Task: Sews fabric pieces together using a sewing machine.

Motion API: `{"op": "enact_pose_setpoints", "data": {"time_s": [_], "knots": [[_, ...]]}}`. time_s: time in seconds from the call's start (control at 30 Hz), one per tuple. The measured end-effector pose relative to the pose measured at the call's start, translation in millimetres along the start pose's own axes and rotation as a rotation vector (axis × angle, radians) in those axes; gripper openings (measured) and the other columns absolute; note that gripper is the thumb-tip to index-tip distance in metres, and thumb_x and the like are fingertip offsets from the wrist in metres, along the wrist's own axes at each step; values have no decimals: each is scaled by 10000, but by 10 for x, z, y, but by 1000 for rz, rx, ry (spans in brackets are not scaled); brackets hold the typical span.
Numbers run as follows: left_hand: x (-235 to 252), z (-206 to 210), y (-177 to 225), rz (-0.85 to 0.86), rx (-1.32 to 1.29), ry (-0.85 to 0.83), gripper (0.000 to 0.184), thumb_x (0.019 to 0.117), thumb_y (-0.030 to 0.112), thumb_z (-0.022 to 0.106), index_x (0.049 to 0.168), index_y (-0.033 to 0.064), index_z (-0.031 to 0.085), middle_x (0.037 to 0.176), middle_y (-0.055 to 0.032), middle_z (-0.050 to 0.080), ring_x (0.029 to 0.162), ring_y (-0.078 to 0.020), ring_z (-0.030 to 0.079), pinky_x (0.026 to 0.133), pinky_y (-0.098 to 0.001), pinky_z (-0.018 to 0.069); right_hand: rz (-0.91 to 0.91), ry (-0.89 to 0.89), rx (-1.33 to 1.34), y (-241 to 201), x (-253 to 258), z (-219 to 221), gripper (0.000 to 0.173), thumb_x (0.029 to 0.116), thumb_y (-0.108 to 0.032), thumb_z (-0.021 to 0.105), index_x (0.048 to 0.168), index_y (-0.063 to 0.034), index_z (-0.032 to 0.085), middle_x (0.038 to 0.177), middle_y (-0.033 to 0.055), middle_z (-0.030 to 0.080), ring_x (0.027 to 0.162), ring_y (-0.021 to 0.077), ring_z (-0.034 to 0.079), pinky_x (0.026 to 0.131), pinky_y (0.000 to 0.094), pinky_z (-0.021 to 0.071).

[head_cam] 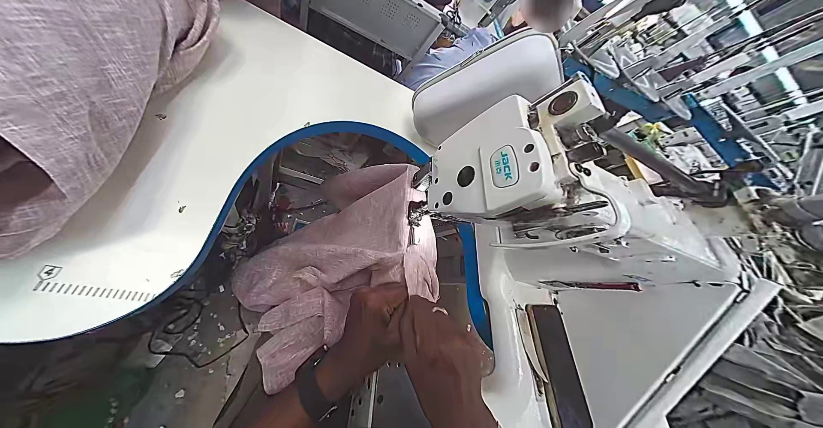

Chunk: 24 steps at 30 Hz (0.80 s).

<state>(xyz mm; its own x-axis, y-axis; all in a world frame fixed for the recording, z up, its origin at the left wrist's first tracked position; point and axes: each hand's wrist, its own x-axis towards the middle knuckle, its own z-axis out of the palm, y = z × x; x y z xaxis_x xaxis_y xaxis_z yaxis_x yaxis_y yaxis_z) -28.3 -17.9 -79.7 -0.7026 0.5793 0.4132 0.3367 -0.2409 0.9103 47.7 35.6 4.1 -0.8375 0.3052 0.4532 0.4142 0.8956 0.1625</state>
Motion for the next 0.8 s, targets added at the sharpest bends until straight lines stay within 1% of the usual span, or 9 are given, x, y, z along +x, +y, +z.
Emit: {"op": "enact_pose_setpoints", "data": {"time_s": [0.17, 0.23, 0.4, 0.6, 0.67, 0.7, 0.73, 0.77, 0.8], "knots": [[173, 83, -82, -6, 26, 98, 299, 901, 126, 592, 612, 54, 567, 526, -8, 494, 474, -53, 462, 472, -239, 360, -13, -47, -19, 60, 158, 59, 150, 840, -119, 600, 747, -27, 673, 555, 72, 567, 421, 209, 591, 355, 329, 425], [158, 90, -29, 0, 88, 147, 272, 919, 134, 592, 679, 38, 676, 552, -18, 586, 490, -48, 535, 487, -233, 425, 17, -17, -6, 128, 66, 83, 153, 820, -120, 600, 724, -31, 679, 590, 96, 590, 441, 233, 607, 358, 350, 436], [-13, 90, 81, 111, 357, 185, 307, 967, 200, 552, 785, 62, 757, 553, -23, 631, 467, -100, 589, 444, -275, 453, -20, 112, 37, 254, -249, 177, 220, 833, -92, 540, 646, -83, 656, 657, 71, 652, 541, 190, 643, 436, 305, 473], [117, 57, 78, 226, 534, 216, 307, 962, 176, 542, 770, 53, 747, 584, -50, 654, 516, -161, 648, 470, -334, 497, -53, 181, 85, 266, -223, 341, 195, 833, -59, 567, 718, -72, 724, 784, 84, 722, 665, 231, 693, 514, 318, 525], [0, -33, 191, 243, 580, 167, 300, 954, 179, 542, 764, 62, 742, 575, -45, 644, 510, -165, 650, 462, -328, 511, 54, 28, 61, 351, -406, 203, 154, 806, -66, 623, 759, -58, 769, 836, 110, 758, 714, 276, 734, 548, 378, 569], [-74, -92, 211, 236, 568, 122, 291, 951, 178, 540, 772, 71, 743, 574, -35, 641, 508, -150, 643, 464, -311, 506, 146, -174, 61, 400, -483, 139, 133, 823, -85, 648, 776, -42, 765, 810, 136, 745, 718, 317, 742, 550, 440, 576], [-138, -157, 230, 208, 519, 49, 280, 951, 168, 543, 795, 66, 752, 592, -38, 658, 521, -143, 650, 484, -307, 517, 274, -513, 130, 486, -496, 76, 167, 902, -105, 650, 866, 11, 764, 843, 213, 731, 797, 408, 739, 639, 557, 575], [-163, -229, 250, 155, 446, -38, 275, 966, 160, 544, 827, 52, 756, 622, -47, 676, 545, -142, 659, 515, -318, 537, 414, -901, 242, 664, -419, 95, 260, 989, -168, 604, 1012, 49, 744, 990, 280, 723, 986, 473, 701, 838, 646, 530], [-142, -289, 279, 86, 369, -114, 275, 986, 171, 545, 861, 42, 753, 644, -50, 678, 557, -134, 651, 536, -325, 541, 461, -1098, 358, 922, -397, 228, 306, 1005, -213, 594, 1055, 59, 725, 1041, 298, 709, 1052, 487, 670, 919, 680, 483]]}}
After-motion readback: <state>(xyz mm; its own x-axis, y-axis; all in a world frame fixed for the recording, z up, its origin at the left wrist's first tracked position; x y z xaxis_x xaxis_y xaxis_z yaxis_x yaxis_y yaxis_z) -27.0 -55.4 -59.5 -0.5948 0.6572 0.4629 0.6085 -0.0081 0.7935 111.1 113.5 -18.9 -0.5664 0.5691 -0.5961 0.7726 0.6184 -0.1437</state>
